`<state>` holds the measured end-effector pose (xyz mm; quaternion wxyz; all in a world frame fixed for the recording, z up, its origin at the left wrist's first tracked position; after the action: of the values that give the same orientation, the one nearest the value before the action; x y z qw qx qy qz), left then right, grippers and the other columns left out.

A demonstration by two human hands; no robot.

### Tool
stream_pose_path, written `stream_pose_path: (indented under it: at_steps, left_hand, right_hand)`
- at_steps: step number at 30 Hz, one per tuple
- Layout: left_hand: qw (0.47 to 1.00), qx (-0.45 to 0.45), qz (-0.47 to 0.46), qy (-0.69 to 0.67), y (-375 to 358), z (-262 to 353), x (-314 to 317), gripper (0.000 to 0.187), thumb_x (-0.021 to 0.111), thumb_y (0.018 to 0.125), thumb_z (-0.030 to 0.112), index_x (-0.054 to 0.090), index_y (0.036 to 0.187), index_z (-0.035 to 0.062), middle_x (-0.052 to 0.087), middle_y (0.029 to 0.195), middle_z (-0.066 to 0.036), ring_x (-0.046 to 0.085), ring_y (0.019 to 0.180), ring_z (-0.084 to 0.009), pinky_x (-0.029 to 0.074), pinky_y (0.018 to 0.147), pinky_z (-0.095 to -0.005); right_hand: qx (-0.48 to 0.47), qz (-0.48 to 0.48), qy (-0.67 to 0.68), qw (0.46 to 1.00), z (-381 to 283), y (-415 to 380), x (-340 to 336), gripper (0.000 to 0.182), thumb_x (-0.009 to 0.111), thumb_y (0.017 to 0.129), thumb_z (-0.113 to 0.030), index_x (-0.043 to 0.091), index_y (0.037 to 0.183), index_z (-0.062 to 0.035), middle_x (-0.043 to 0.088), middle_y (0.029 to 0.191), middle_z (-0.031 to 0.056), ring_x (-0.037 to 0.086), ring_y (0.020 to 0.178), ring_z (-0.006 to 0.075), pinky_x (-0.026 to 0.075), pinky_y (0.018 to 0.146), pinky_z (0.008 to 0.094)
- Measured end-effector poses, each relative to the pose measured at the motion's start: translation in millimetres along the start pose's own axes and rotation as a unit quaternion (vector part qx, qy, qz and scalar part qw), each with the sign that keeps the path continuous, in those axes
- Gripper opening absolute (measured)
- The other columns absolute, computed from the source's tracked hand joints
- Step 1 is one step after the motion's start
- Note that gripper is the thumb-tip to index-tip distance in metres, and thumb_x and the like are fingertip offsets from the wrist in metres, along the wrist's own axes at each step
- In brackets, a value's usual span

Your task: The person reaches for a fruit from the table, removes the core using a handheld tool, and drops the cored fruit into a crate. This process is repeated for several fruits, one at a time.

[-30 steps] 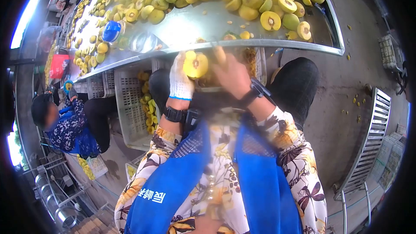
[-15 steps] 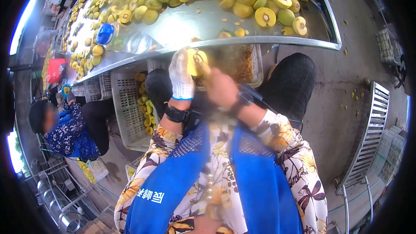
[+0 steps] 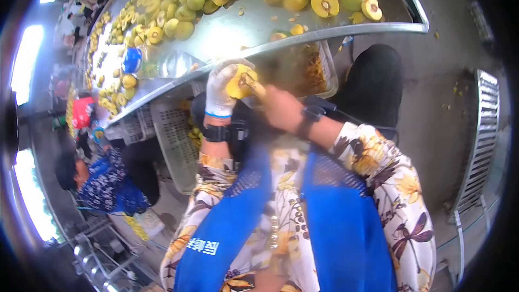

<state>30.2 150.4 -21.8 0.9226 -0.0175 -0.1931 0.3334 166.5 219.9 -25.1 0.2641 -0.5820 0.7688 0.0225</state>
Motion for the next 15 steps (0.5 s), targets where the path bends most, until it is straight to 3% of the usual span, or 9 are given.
stream_pose_path:
  at_steps: [2,6,10,12,14,15]
  left_hand:
    - [0.997,0.034,0.072,-0.005,-2,-6,7,0.025,0.05,0.081,0.017,0.057,0.094,-0.0038,0.062,0.086,-0.016,0.059,0.081,-0.0218,0.048,0.075,-0.0314]
    - [0.947,0.142,0.2,0.206,-10,-5,15,0.019,0.052,0.083,0.011,0.057,0.095,-0.0035,0.06,0.086,-0.01,0.057,0.078,-0.0156,0.046,0.072,-0.026]
    - [0.888,0.212,0.214,0.347,-12,-4,19,0.015,0.055,0.083,0.007,0.057,0.094,-0.003,0.059,0.086,-0.006,0.055,0.078,-0.0119,0.045,0.07,-0.0242]
    - [0.949,0.124,0.186,0.221,-8,-6,17,0.019,0.051,0.083,0.011,0.056,0.094,-0.0032,0.06,0.086,-0.011,0.057,0.079,-0.0167,0.047,0.072,-0.0273]
    - [0.987,0.069,0.13,0.067,-4,-5,14,0.021,0.049,0.083,0.013,0.056,0.095,-0.0032,0.06,0.086,-0.013,0.058,0.079,-0.0195,0.048,0.073,-0.0293]
    - [0.992,0.043,0.097,0.07,-1,-6,8,0.025,0.046,0.083,0.016,0.055,0.096,-0.0033,0.06,0.087,-0.015,0.059,0.079,-0.0228,0.048,0.075,-0.032]
  right_hand:
    - [-0.001,-0.001,0.024,1.0,-20,-2,-14,0.019,0.051,0.077,-0.008,0.043,0.089,0.0044,0.056,0.071,0.0284,0.056,0.069,0.0434,0.044,0.06,0.046]
    - [0.041,-0.019,0.129,0.991,-26,-3,-17,0.02,0.05,0.077,-0.006,0.043,0.092,0.0051,0.056,0.063,0.0189,0.056,0.047,0.0283,0.044,0.043,0.0363]
    - [0.108,-0.032,0.189,0.976,-9,-2,-5,0.02,0.049,0.078,-0.006,0.044,0.093,0.0053,0.055,0.062,0.0158,0.054,0.041,0.0216,0.042,0.037,0.0322]
    - [0.095,-0.043,0.178,0.979,-6,-2,-5,0.02,0.049,0.078,-0.007,0.044,0.093,0.0052,0.056,0.064,0.0173,0.055,0.042,0.023,0.043,0.038,0.0332]
    - [0.046,-0.007,0.095,0.994,1,3,-2,0.019,0.051,0.077,-0.007,0.049,0.092,0.0049,0.059,0.074,0.0211,0.06,0.059,0.0297,0.046,0.052,0.0383]
    - [0.023,0.008,0.055,0.998,4,4,2,0.019,0.052,0.076,-0.007,0.051,0.091,0.0048,0.061,0.079,0.0229,0.062,0.068,0.0331,0.048,0.059,0.0408]
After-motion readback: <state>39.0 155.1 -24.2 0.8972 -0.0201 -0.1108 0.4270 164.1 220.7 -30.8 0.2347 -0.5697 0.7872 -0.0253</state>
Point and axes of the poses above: each hand's wrist, its own y-axis towards the middle knuckle, its own x-axis out of the palm, z = x × y, the point moved 4 cm from there along y, towards the middle knuckle
